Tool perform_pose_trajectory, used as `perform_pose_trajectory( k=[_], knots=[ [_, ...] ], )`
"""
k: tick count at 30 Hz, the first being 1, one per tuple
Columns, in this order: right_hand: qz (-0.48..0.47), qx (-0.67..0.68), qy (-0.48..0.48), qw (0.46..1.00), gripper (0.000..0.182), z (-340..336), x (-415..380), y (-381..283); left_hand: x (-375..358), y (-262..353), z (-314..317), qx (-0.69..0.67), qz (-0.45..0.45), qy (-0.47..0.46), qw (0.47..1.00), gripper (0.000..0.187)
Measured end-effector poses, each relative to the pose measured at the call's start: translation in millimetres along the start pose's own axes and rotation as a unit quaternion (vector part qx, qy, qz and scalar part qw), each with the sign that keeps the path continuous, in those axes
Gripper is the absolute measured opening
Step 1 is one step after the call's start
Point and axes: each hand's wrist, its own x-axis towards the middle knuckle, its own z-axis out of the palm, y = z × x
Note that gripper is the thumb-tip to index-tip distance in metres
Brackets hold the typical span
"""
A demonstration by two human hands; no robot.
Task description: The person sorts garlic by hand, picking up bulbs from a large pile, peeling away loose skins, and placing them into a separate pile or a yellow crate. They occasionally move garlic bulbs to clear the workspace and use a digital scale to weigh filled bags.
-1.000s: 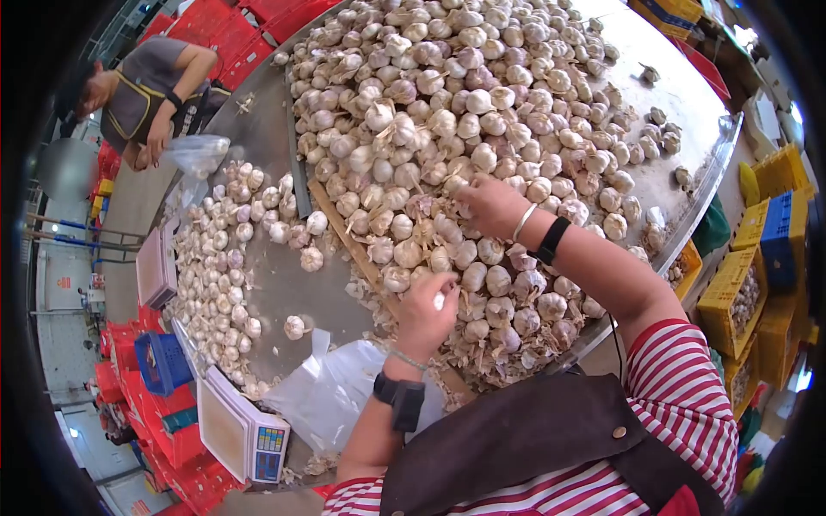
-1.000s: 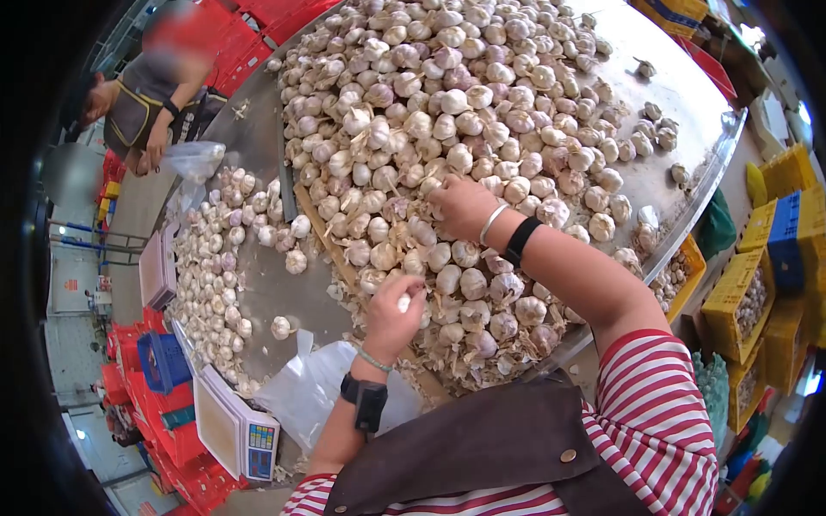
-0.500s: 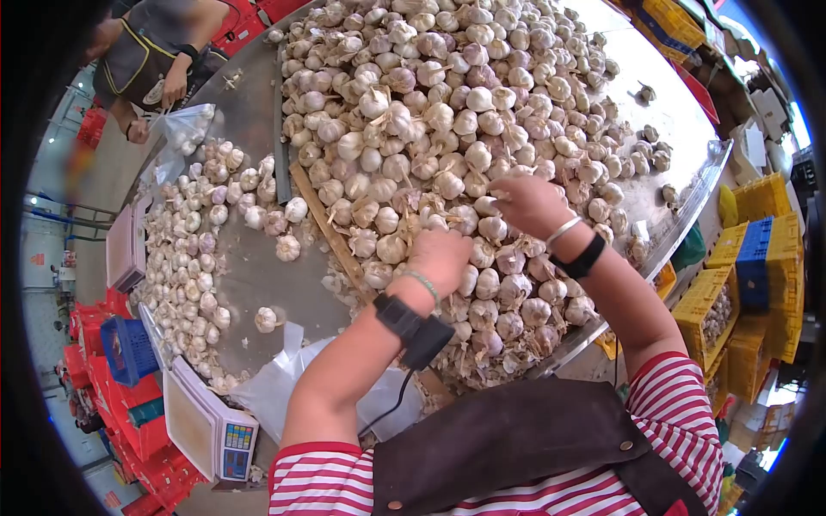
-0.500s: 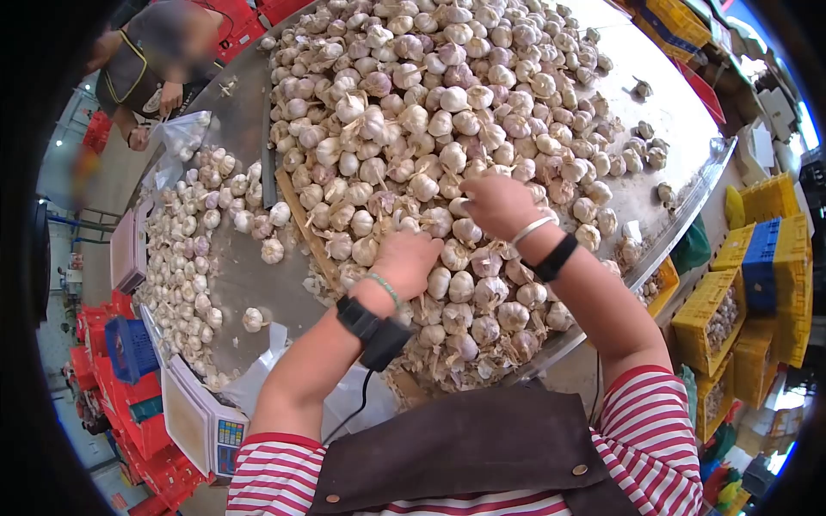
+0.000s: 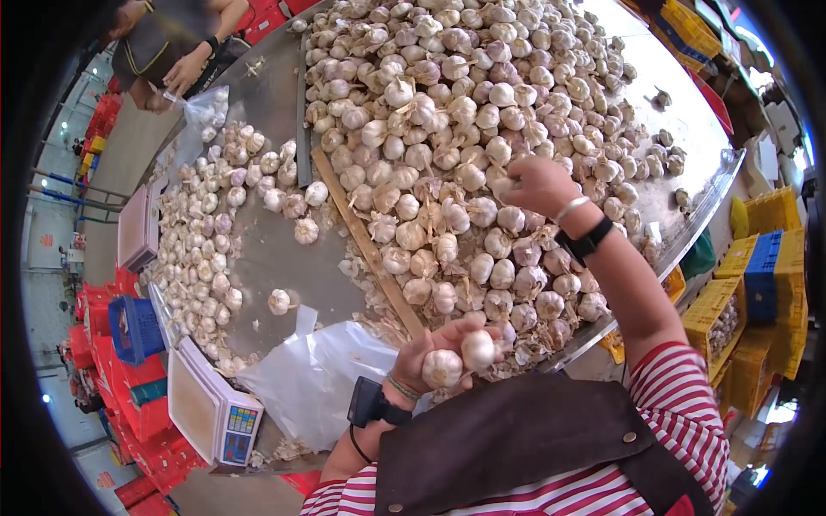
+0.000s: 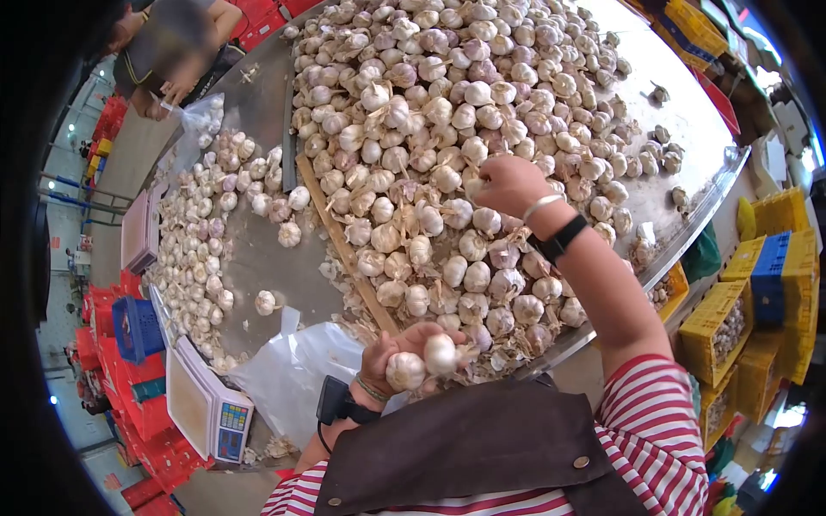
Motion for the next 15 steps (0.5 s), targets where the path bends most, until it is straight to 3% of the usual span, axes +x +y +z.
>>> perform_pose_trajectory(
  k=[1, 3, 6, 7, 8, 10, 11, 13, 15],
  knots=[
    [-0.013, 0.111, 0.044, 0.993, 0.029, -6, -13, -3, -1, -7, -11, -0.018, -0.018, -0.012, 1.000, 0.088],
    [-0.075, 0.365, -0.013, 0.928, 0.035, -11, -49, -24, 3, -16, -14, 0.001, -0.050, 0.006, 0.999, 0.107],
    [-0.271, 0.324, -0.016, 0.906, 0.031, 15, -97, -56, 17, -19, -4, -0.100, -0.083, -0.028, 0.991, 0.111],
    [-0.235, 0.306, -0.116, 0.915, 0.031, 11, -116, -73, 21, -17, -17, -0.067, -0.085, -0.075, 0.991, 0.114],
    [-0.269, 0.227, -0.173, 0.920, 0.042, 19, -123, -80, 18, -19, -12, -0.068, -0.089, -0.078, 0.991, 0.114],
    [-0.331, 0.311, -0.114, 0.884, 0.053, 48, -137, -86, 7, -24, -1, -0.035, -0.050, 0.213, 0.975, 0.105],
    [-0.330, 0.311, -0.113, 0.884, 0.053, 50, -137, -86, 5, -25, -2, -0.035, -0.051, 0.213, 0.975, 0.105],
    [-0.267, 0.478, -0.050, 0.835, 0.060, 52, -137, -83, -2, -25, -9, -0.087, 0.031, 0.123, 0.988, 0.098],
    [-0.199, 0.386, 0.036, 0.900, 0.050, 62, -121, -65, -9, -9, -11, -0.110, 0.070, 0.077, 0.989, 0.095]
  ],
)
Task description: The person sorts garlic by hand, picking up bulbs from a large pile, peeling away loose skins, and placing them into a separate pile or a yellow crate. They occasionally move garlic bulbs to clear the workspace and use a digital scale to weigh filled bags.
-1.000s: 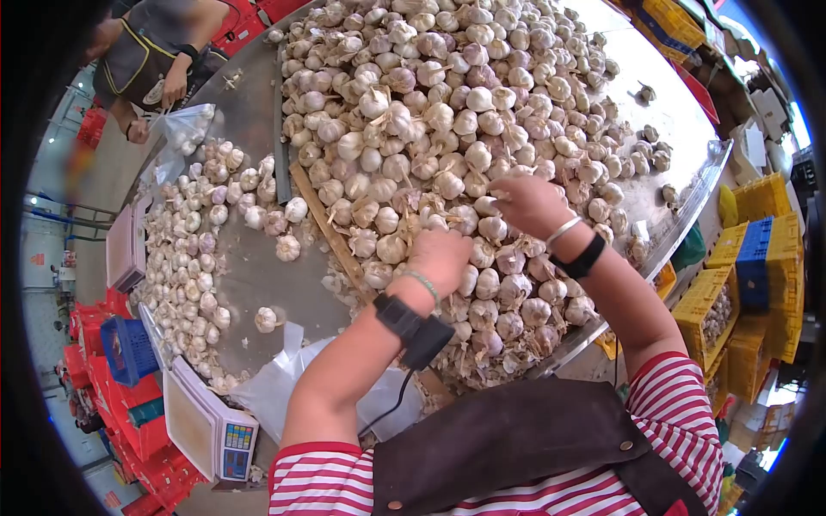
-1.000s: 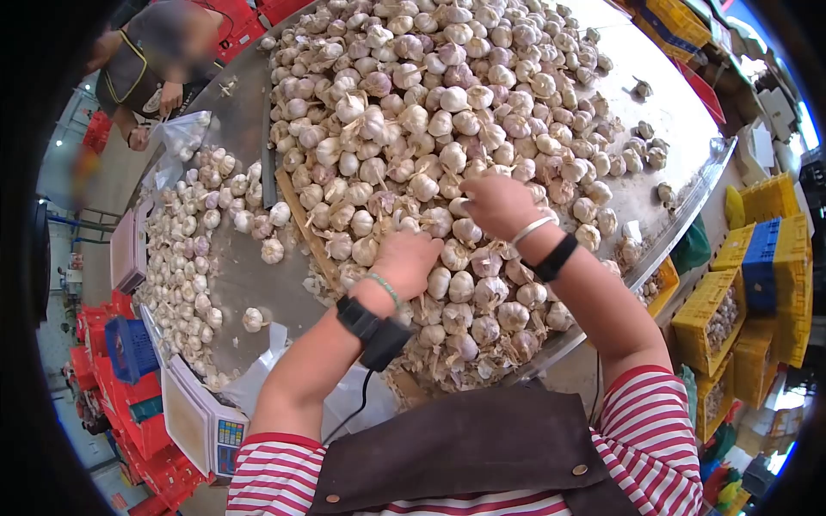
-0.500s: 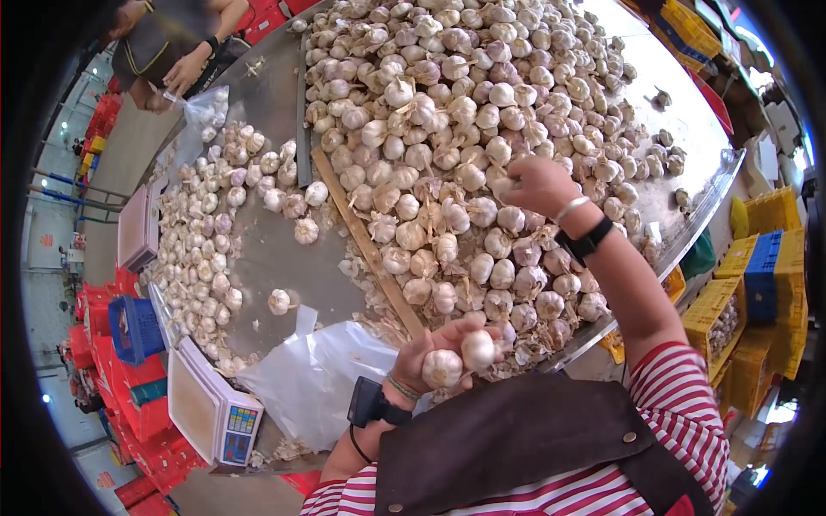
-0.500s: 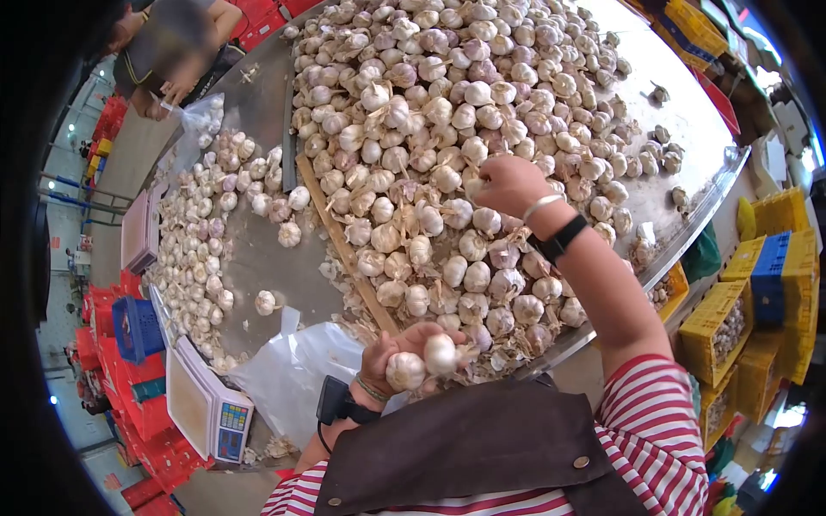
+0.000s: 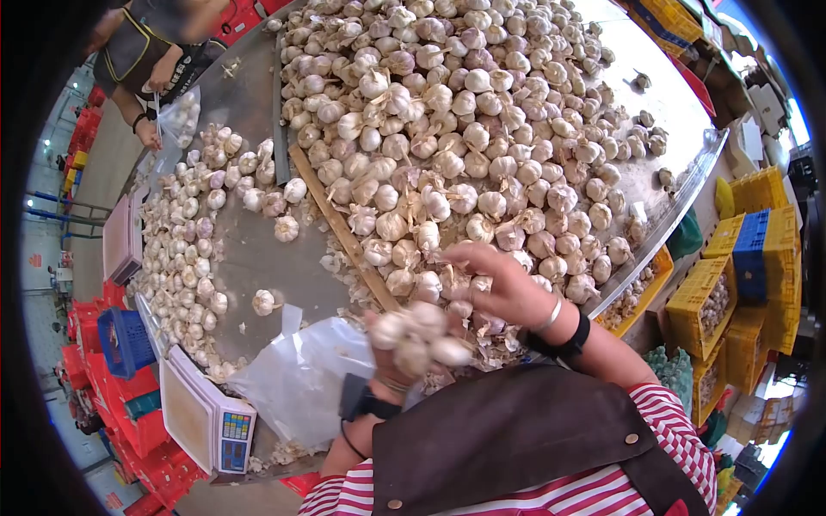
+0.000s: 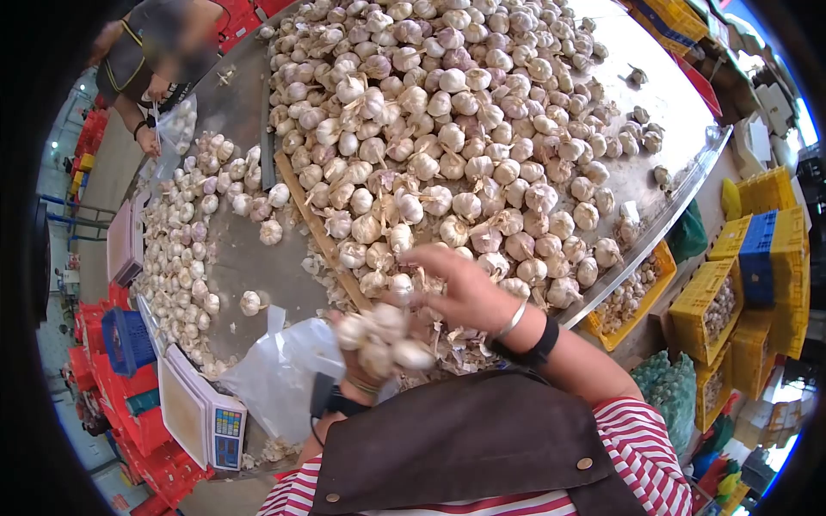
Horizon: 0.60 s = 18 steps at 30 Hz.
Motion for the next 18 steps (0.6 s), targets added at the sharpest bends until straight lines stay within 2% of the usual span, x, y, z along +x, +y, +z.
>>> perform_pose_trajectory(
  k=[2, 3, 4, 5, 6, 7, 9, 10, 12, 13, 14, 15, 16, 17, 18],
  knots=[
    [0.045, -0.133, -0.006, 0.990, 0.044, -15, 8, 10, -8, 59, 7, 0.048, 0.128, -0.092, 0.986, 0.074],
    [0.056, -0.199, -0.028, 0.978, 0.044, -19, 12, 17, -27, 95, 6, -0.053, 0.213, -0.008, 0.976, 0.080],
    [0.053, -0.198, -0.028, 0.978, 0.044, -18, 16, 23, -43, 126, 22, 0.049, 0.304, 0.018, 0.951, 0.076],
    [0.030, -0.251, -0.039, 0.967, 0.038, -15, 20, 31, -55, 161, 33, -0.119, 0.281, -0.063, 0.950, 0.068],
    [0.008, -0.302, -0.048, 0.952, 0.034, -10, 23, 37, -79, 202, 25, 0.126, 0.422, 0.107, 0.891, 0.063],
    [0.006, -0.299, -0.047, 0.953, 0.034, -4, 26, 42, -78, 205, 54, 0.192, 0.524, 0.286, 0.779, 0.061],
    [0.071, -0.419, -0.180, 0.887, 0.029, 6, 37, 42, -81, 223, 49, 0.310, 0.545, 0.531, 0.569, 0.052],
    [0.073, -0.439, -0.195, 0.874, 0.023, 9, 38, 40, -78, 221, 39, 0.310, 0.548, 0.532, 0.567, 0.052],
    [0.073, -0.427, -0.203, 0.878, 0.021, 11, 46, 55, -57, 189, 23, 0.608, 0.475, 0.414, 0.484, 0.039],
    [0.077, -0.416, -0.210, 0.881, 0.020, 10, 48, 61, -37, 165, 37, 0.772, 0.374, 0.381, 0.345, 0.030],
    [0.070, -0.416, -0.208, 0.882, 0.021, 6, 51, 65, -15, 137, 18, 0.727, 0.354, 0.299, 0.507, 0.026],
    [0.071, -0.420, -0.218, 0.878, 0.021, 3, 49, 64, -2, 107, 23, 0.866, 0.318, 0.200, 0.330, 0.029],
    [0.069, -0.355, -0.167, 0.917, 0.020, -4, 48, 60, 14, 83, 28, 0.913, 0.203, 0.152, 0.320, 0.032],
    [0.067, -0.286, -0.117, 0.949, 0.020, -12, 48, 53, 23, 59, 23, 0.931, 0.209, 0.130, 0.270, 0.036],
    [0.204, -0.150, -0.119, 0.960, 0.023, -24, 50, 41, 30, 42, 16, 0.946, 0.214, 0.107, 0.219, 0.040]
  ],
)
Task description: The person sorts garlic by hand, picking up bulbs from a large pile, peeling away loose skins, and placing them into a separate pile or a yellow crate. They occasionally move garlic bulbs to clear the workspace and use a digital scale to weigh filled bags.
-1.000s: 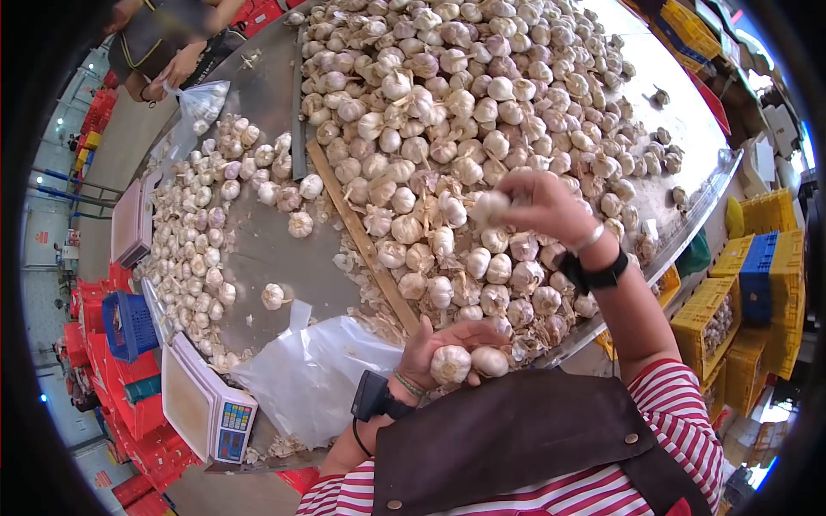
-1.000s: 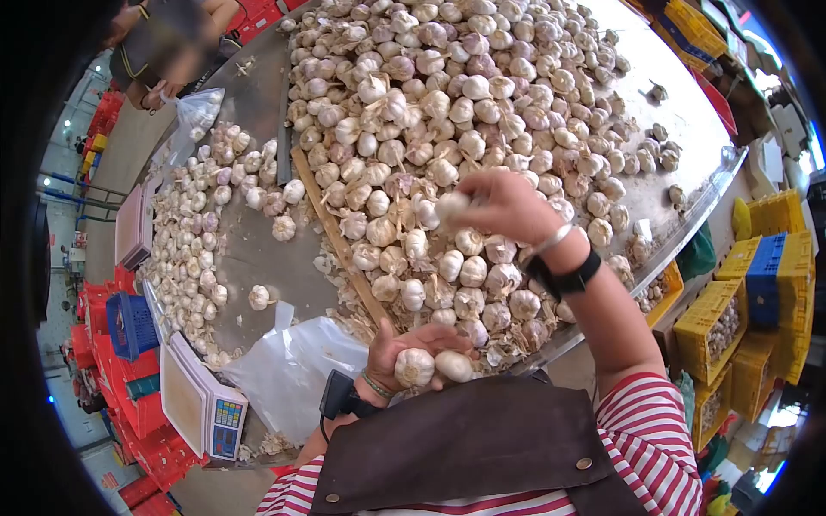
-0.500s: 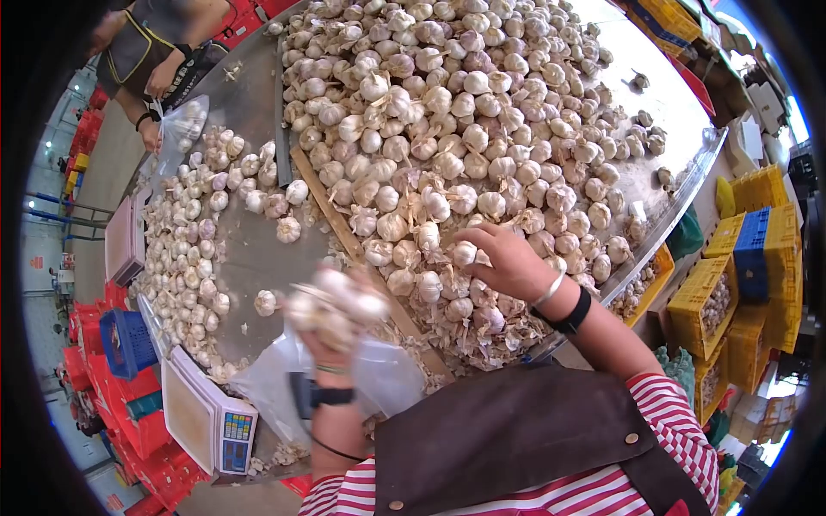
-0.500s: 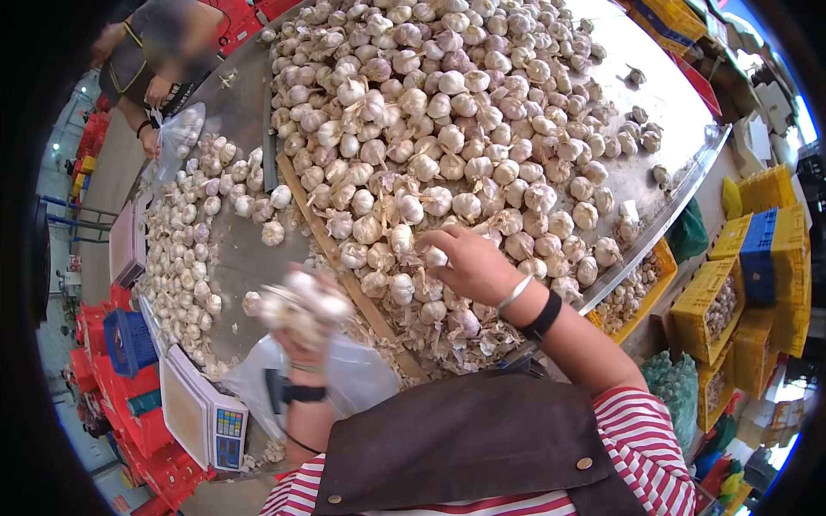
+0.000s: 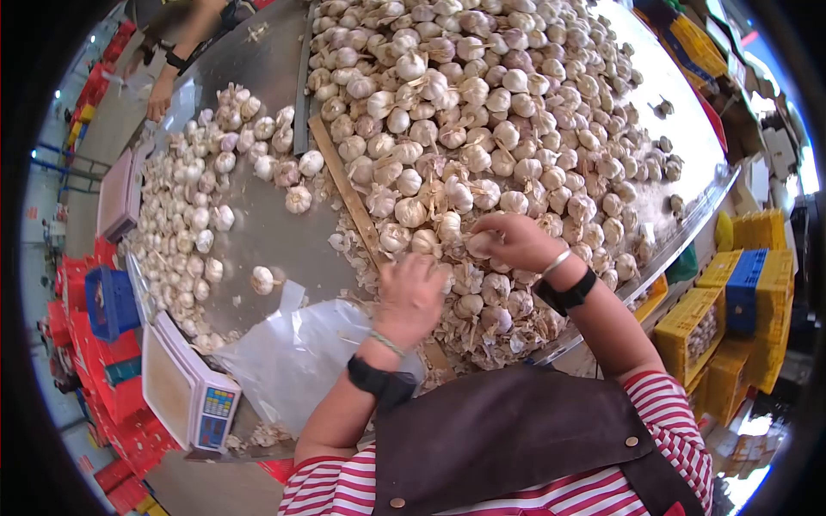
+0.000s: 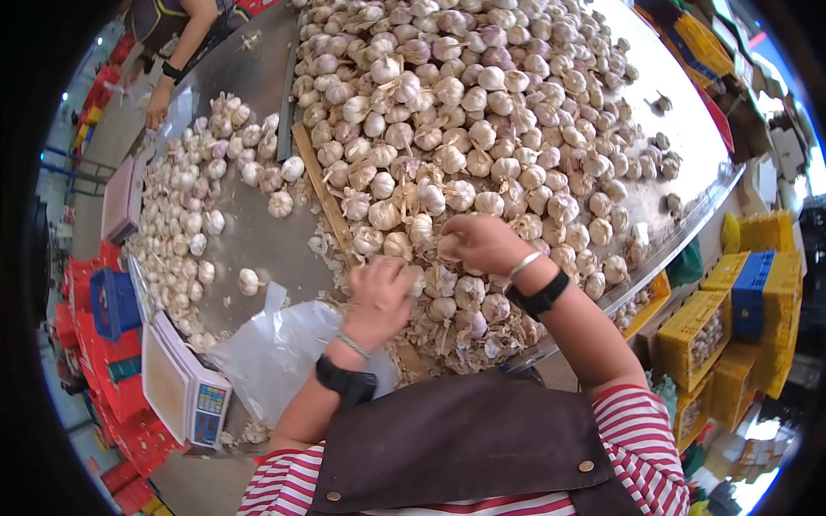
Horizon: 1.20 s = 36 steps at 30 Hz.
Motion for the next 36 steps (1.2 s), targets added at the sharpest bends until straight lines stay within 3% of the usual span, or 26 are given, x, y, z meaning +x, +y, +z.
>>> perform_pose_trajectory(
  k=[1, 2, 3, 5, 8, 9, 10, 11, 12, 13, 14, 16, 17, 19, 21, 23, 25, 26, 27, 28, 29, 30, 32, 33, 35, 36],
  knots=[
    [-0.077, 0.108, 0.010, 0.991, 0.026, -6, 0, 17, 0, 3, 13, -0.006, -0.009, 0.005, 1.000, 0.040],
    [-0.043, 0.300, 0.017, 0.953, 0.029, -10, -2, 20, 1, 6, 22, 0.020, -0.016, 0.025, 0.999, 0.036],
    [-0.004, 0.482, 0.026, 0.876, 0.032, -14, -4, 21, 1, 8, 28, 0.048, -0.022, 0.042, 0.998, 0.032],
    [-0.024, 0.644, -0.029, 0.764, 0.037, -28, -4, 22, 3, 5, 30, 0.055, -0.031, 0.027, 0.998, 0.031],
    [-0.014, 0.647, -0.030, 0.762, 0.032, -37, 24, 9, 5, 0, 21, -0.022, -0.046, -0.043, 0.998, 0.035],
    [0.001, 0.409, -0.002, 0.912, 0.025, -34, 35, -4, 4, -3, 14, -0.116, -0.072, -0.009, 0.991, 0.035],
    [0.017, 0.140, 0.029, 0.990, 0.019, -29, 44, -15, 4, -7, 5, -0.207, -0.095, 0.025, 0.973, 0.034],
    [0.017, 0.146, 0.034, 0.989, 0.019, -21, 49, -23, 4, -8, -8, -0.204, -0.090, 0.019, 0.975, 0.034],
    [-0.022, -0.097, 0.038, 0.994, 0.019, -13, 54, -30, 1, -7, -23, -0.435, -0.197, 0.038, 0.878, 0.031],
    [-0.060, -0.336, 0.039, 0.939, 0.022, -7, 56, -35, -2, -8, -34, -0.633, -0.292, 0.055, 0.714, 0.028],
    [-0.037, -0.302, 0.063, 0.951, 0.027, 4, 61, -32, -7, -12, -40, -0.630, -0.292, 0.052, 0.717, 0.028],
    [-0.046, -0.298, 0.087, 0.949, 0.029, 12, 71, -22, -17, -19, -52, -0.840, -0.284, 0.119, 0.447, 0.020],
    [-0.054, -0.299, 0.108, 0.947, 0.030, 15, 74, -18, -24, -23, -49, -0.838, -0.283, 0.120, 0.451, 0.020],
    [-0.063, -0.295, 0.116, 0.946, 0.033, 14, 74, -16, -39, -33, -38, -0.901, -0.298, 0.124, 0.289, 0.020],
    [-0.056, -0.287, 0.100, 0.951, 0.033, 9, 69, -17, -36, -28, -35, -0.895, -0.312, 0.127, 0.294, 0.017],
    [-0.054, -0.258, 0.119, 0.957, 0.030, 5, 68, -5, -34, -25, -27, -0.903, -0.324, 0.110, 0.261, 0.018],
    [-0.090, -0.176, 0.196, 0.961, 0.027, -3, 63, 5, -29, -16, -25, -0.889, -0.337, 0.111, 0.288, 0.022],
    [-0.063, -0.134, 0.262, 0.954, 0.027, -4, 56, 1, -27, -13, -24, -0.879, -0.339, 0.104, 0.319, 0.024],
    [-0.059, -0.136, 0.262, 0.954, 0.027, -7, 46, -3, -25, -9, -21, -0.868, -0.339, 0.094, 0.351, 0.028],
    [-0.052, 0.061, 0.224, 0.971, 0.031, -11, 36, -7, -20, -5, -18, -0.834, -0.354, 0.104, 0.410, 0.041],
    [-0.042, 0.256, 0.178, 0.949, 0.035, -11, 27, -7, -20, -3, -14, -0.835, -0.355, 0.100, 0.408, 0.041],
    [-0.078, 0.421, 0.100, 0.898, 0.044, -7, 21, 0, -20, -1, -10, -0.820, -0.331, 0.100, 0.457, 0.048],
    [-0.109, 0.523, 0.036, 0.844, 0.051, -3, -1, -1, -19, 4, -2, -0.767, -0.315, 0.107, 0.549, 0.064],
    [-0.116, 0.554, 0.029, 0.824, 0.053, 2, -12, -5, -17, 7, -2, -0.768, -0.314, 0.105, 0.548, 0.064],
    [-0.106, 0.616, -0.009, 0.780, 0.055, 5, -31, -9, -14, 14, -5, -0.726, -0.275, 0.096, 0.622, 0.068],
    [-0.103, 0.625, -0.018, 0.774, 0.055, 9, -35, -3, -15, 15, -3, -0.727, -0.274, 0.095, 0.622, 0.068]
  ],
)
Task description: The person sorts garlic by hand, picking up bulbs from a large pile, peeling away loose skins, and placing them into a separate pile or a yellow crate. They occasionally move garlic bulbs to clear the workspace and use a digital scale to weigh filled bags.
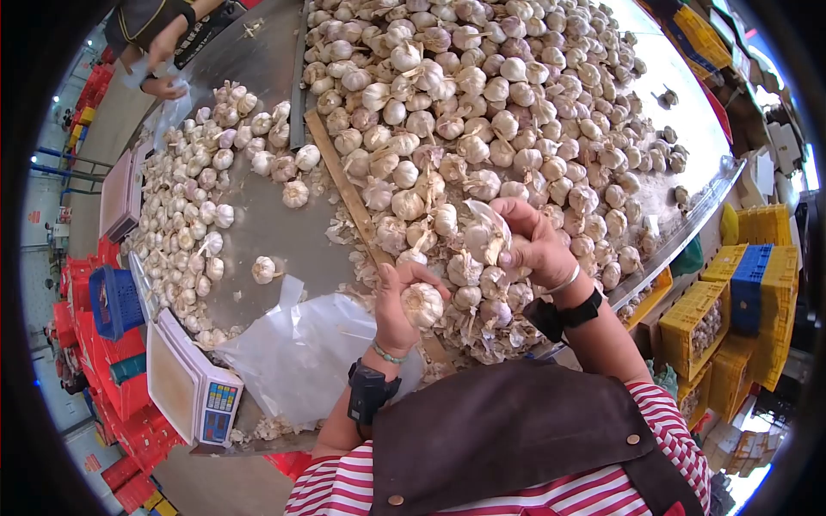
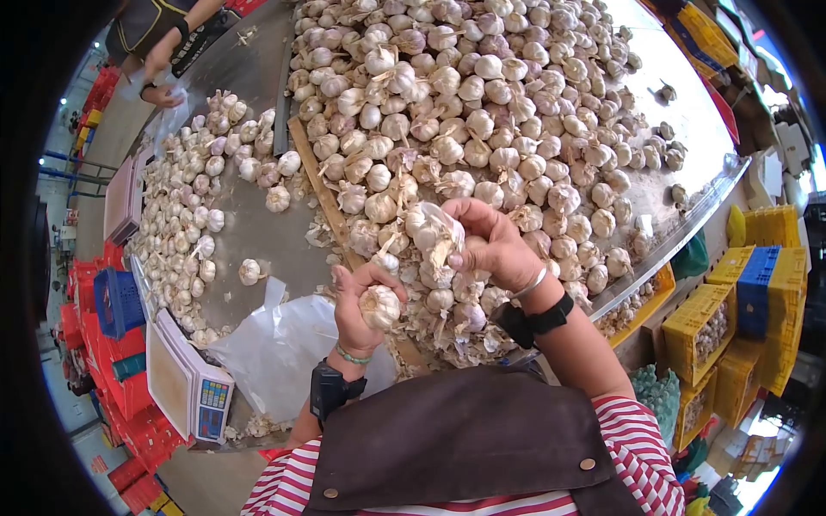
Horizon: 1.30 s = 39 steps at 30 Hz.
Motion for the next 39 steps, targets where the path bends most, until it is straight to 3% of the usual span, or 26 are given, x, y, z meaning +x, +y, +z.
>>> perform_pose_trajectory(
  k=[3, 5, 7, 12, 13, 15, 16, 17, 19, 20, 21, 23, 25, 26, 27, 28, 29, 30, 31, 32, 33, 34, 36, 37, 38, 39],
  knots=[
    [-0.018, 0.012, -0.007, 1.000, 0.056, 0, -7, 8, 2, 1, 2, 0.008, -0.043, -0.099, 0.994, 0.073],
    [-0.043, 0.011, -0.009, 0.999, 0.058, 5, -11, 9, 1, 5, 12, -0.049, -0.147, -0.152, 0.976, 0.080],
    [0.019, 0.180, -0.049, 0.982, 0.057, 11, -16, 7, 2, 4, 18, -0.063, -0.164, -0.183, 0.967, 0.085],
    [0.100, 0.300, -0.057, 0.947, 0.054, 6, -16, 30, -6, 0, 24, -0.193, -0.244, -0.263, 0.913, 0.095],
    [0.073, 0.260, -0.074, 0.960, 0.043, 9, -14, 29, -7, -2, 29, -0.221, -0.266, -0.268, 0.899, 0.099],
    [0.060, -0.033, 0.021, 0.997, 0.040, 27, -17, 23, -10, -4, 30, -0.239, -0.273, -0.263, 0.894, 0.100],
    [-0.008, -0.207, -0.041, 0.977, 0.042, 35, -15, 20, -15, -3, 33, -0.167, -0.231, -0.174, 0.943, 0.097],
    [-0.071, -0.375, -0.102, 0.919, 0.045, 41, -14, 17, -21, -3, 33, -0.091, -0.183, -0.081, 0.976, 0.095],
    [-0.197, -0.486, -0.136, 0.840, 0.046, 52, -17, 13, -23, -19, 20, -0.241, -0.233, 0.021, 0.942, 0.090],
    [-0.224, -0.485, -0.124, 0.836, 0.047, 55, -18, 12, -23, -13, 22, -0.340, -0.251, 0.020, 0.906, 0.088],
    [-0.223, -0.487, -0.117, 0.836, 0.047, 50, -19, 9, -19, -17, 10, -0.339, -0.257, 0.016, 0.905, 0.088],
    [-0.238, -0.469, -0.016, 0.850, 0.046, 34, -22, -1, -4, -16, -23, -0.421, -0.176, -0.169, 0.874, 0.077],
    [-0.239, -0.515, 0.121, 0.814, 0.043, 5, -24, -15, 8, 26, -40, -0.397, -0.090, -0.152, 0.901, 0.067],
    [-0.228, -0.600, 0.172, 0.747, 0.045, -13, -25, -30, 18, 49, -63, -0.365, -0.014, -0.156, 0.918, 0.061],
    [-0.219, -0.644, 0.217, 0.701, 0.046, -52, -24, -27, 25, 79, -92, -0.367, 0.001, -0.148, 0.918, 0.060],
    [-0.141, -0.684, 0.267, 0.665, 0.050, -63, -29, -40, 30, 101, -124, -0.414, 0.058, -0.086, 0.904, 0.063],
    [-0.071, -0.693, 0.283, 0.659, 0.052, -78, -32, -52, 29, 123, -154, -0.308, 0.124, -0.057, 0.942, 0.065],
    [-0.058, -0.726, 0.298, 0.618, 0.052, -94, -35, -53, 31, 154, -135, -0.289, 0.131, 0.305, 0.898, 0.065],
    [-0.044, -0.756, 0.312, 0.575, 0.053, -106, -37, -51, 33, 156, -130, -0.285, 0.131, 0.304, 0.900, 0.065],
    [-0.045, -0.753, 0.313, 0.577, 0.053, -109, -35, -52, 34, 156, -124, -0.046, 0.175, 0.379, 0.907, 0.067],
    [-0.010, -0.736, 0.297, 0.608, 0.047, -111, -32, -52, 34, 156, -120, 0.196, 0.208, 0.432, 0.856, 0.069],
    [0.025, -0.717, 0.280, 0.638, 0.041, -114, -30, -51, 42, 138, -131, 0.204, 0.264, 0.399, 0.854, 0.051],
    [0.031, -0.713, 0.292, 0.637, 0.047, -126, -26, -43, 50, 107, -69, 0.423, 0.247, 0.215, 0.845, 0.031],
    [0.037, -0.712, 0.304, 0.632, 0.052, -131, -25, -42, 54, 86, -30, 0.370, 0.196, 0.175, 0.891, 0.019],
    [0.007, -0.691, 0.297, 0.659, 0.046, -130, -30, -47, 53, 65, -3, 0.474, 0.216, 0.073, 0.851, 0.017],
    [0.008, -0.691, 0.296, 0.659, 0.046, -128, -34, -54, 53, 41, 18, 0.526, 0.168, 0.019, 0.833, 0.019]
  ],
)
